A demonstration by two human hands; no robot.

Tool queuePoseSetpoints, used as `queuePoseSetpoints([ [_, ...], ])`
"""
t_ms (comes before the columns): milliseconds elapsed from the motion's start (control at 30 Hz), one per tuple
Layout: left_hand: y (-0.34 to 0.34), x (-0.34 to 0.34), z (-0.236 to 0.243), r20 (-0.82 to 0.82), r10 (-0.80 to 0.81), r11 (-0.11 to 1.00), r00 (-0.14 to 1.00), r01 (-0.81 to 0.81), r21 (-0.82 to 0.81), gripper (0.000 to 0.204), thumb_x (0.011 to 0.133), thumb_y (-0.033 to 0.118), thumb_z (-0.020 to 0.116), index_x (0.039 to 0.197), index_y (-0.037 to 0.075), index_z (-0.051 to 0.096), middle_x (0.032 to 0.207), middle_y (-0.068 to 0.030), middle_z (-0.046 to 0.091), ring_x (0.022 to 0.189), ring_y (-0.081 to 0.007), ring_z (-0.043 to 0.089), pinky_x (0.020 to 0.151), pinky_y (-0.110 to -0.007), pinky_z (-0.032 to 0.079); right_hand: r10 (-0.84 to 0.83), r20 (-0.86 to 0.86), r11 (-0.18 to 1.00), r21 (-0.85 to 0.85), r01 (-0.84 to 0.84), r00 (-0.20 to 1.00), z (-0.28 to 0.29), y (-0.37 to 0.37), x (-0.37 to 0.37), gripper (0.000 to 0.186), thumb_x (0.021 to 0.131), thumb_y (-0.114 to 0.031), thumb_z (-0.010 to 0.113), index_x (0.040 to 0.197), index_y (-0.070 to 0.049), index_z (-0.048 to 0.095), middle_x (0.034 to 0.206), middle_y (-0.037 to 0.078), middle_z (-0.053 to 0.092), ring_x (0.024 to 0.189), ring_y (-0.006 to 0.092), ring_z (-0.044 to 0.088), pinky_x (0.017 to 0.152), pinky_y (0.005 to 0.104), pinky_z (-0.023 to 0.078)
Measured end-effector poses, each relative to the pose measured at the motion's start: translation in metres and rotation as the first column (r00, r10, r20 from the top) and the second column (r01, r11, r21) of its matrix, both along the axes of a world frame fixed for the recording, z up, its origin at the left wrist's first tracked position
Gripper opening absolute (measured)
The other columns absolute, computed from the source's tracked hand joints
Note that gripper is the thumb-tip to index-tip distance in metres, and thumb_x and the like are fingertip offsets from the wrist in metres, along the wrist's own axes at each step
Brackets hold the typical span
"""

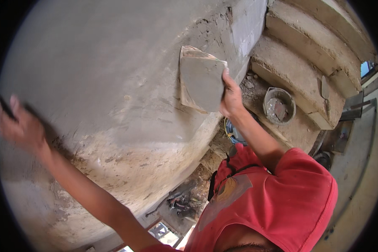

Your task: The person smooths a curved concrete wall and then works on a spiral staircase, using a trowel to level and finish the concrete surfaces. The person uses a cloth to wipe the wall and a trowel to scrape and smooth the stair treads and risers.

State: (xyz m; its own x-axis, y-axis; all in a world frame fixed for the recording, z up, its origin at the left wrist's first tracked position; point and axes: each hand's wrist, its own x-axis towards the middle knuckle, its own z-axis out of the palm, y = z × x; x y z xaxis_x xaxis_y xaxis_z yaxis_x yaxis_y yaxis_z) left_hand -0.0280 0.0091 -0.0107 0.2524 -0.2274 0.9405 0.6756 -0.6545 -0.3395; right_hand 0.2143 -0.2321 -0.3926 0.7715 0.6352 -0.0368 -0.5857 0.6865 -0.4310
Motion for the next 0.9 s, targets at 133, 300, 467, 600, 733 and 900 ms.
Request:
queuePoseSetpoints([
  [133, -0.035, -0.007, -0.135, 0.114, -0.523, 0.781, 0.845, 0.528, -0.334, 0.063, 0.114, 0.041, 0.042, 0.146, -0.012, 0.054, 0.151, -0.0262, 0.058, 0.136, -0.0389, 0.061, 0.123, -0.049, 0.044, 0.118, -0.187, 0.988, -0.073, -0.133, 0.975, -0.038, -0.038, -0.003, 0.065, 0.109, -0.052, 0.054, 0.145, 0.001, 0.055, 0.137, 0.018, 0.065, 0.127, 0.0288, 0.064, 0.111, 0.0459, 0.052],
  [300, -0.098, 0.032, -0.442, 0.250, -0.485, -0.188, 0.838, 0.179, -0.966, 0.060, 0.112, 0.039, 0.050, 0.159, 0.003, 0.047, 0.164, -0.0180, 0.048, 0.148, -0.0292, 0.050, 0.121, -0.045, 0.041, 0.162, -0.341, 0.906, -0.321, -0.276, 0.926, -0.101, -0.084, -0.031, 0.060, 0.108, -0.050, 0.058, 0.140, 0.001, 0.060, 0.131, 0.019, 0.069, 0.120, 0.0306, 0.069, 0.105, 0.0482, 0.056],
  [467, -0.187, 0.024, -0.582, 0.619, 0.058, -0.992, 0.783, 0.114, -0.052, 0.063, 0.109, 0.040, 0.060, 0.156, 0.001, 0.045, 0.158, -0.0118, 0.052, 0.139, -0.0265, 0.056, 0.117, -0.046, 0.044, 0.122, -0.470, 0.869, -0.375, -0.323, 0.874, -0.135, -0.114, -0.059, 0.059, 0.108, -0.051, 0.058, 0.136, 0.000, 0.064, 0.128, 0.017, 0.071, 0.114, 0.0303, 0.071, 0.101, 0.0471, 0.057],
  [600, -0.197, 0.037, -0.596, 0.644, 0.137, -0.978, 0.753, 0.001, 0.207, 0.049, 0.106, 0.022, 0.068, 0.147, -0.001, 0.055, 0.145, -0.0123, 0.063, 0.129, -0.0245, 0.063, 0.113, -0.043, 0.048, 0.105, -0.342, 0.765, -0.572, -0.296, 0.934, -0.156, -0.127, -0.057, 0.057, 0.110, -0.051, 0.054, 0.138, -0.002, 0.065, 0.130, 0.014, 0.071, 0.114, 0.0272, 0.071, 0.101, 0.0446, 0.056],
  [733, -0.174, 0.067, -0.604, 0.647, -0.071, -0.989, 0.759, -0.139, 0.055, 0.039, 0.099, 0.007, 0.072, 0.136, -0.003, 0.066, 0.134, -0.0104, 0.071, 0.123, -0.0195, 0.065, 0.113, -0.036, 0.045, 0.075, -0.301, 0.616, -0.735, -0.281, 0.951, -0.185, -0.145, -0.058, 0.061, 0.110, -0.053, 0.053, 0.139, -0.001, 0.065, 0.126, 0.014, 0.072, 0.109, 0.0260, 0.072, 0.097, 0.0422, 0.057],
  [900, -0.152, 0.097, -0.612, 0.626, -0.253, -0.957, 0.737, -0.287, -0.048, 0.039, 0.096, 0.007, 0.076, 0.133, -0.004, 0.068, 0.132, -0.0094, 0.072, 0.121, -0.0179, 0.065, 0.111, -0.034, 0.044, 0.042, -0.232, 0.510, -0.831, -0.221, 0.972, -0.207, -0.178, -0.080, 0.064, 0.109, -0.054, 0.054, 0.143, 0.000, 0.062, 0.128, 0.013, 0.071, 0.109, 0.0261, 0.071, 0.093, 0.0404, 0.057],
])
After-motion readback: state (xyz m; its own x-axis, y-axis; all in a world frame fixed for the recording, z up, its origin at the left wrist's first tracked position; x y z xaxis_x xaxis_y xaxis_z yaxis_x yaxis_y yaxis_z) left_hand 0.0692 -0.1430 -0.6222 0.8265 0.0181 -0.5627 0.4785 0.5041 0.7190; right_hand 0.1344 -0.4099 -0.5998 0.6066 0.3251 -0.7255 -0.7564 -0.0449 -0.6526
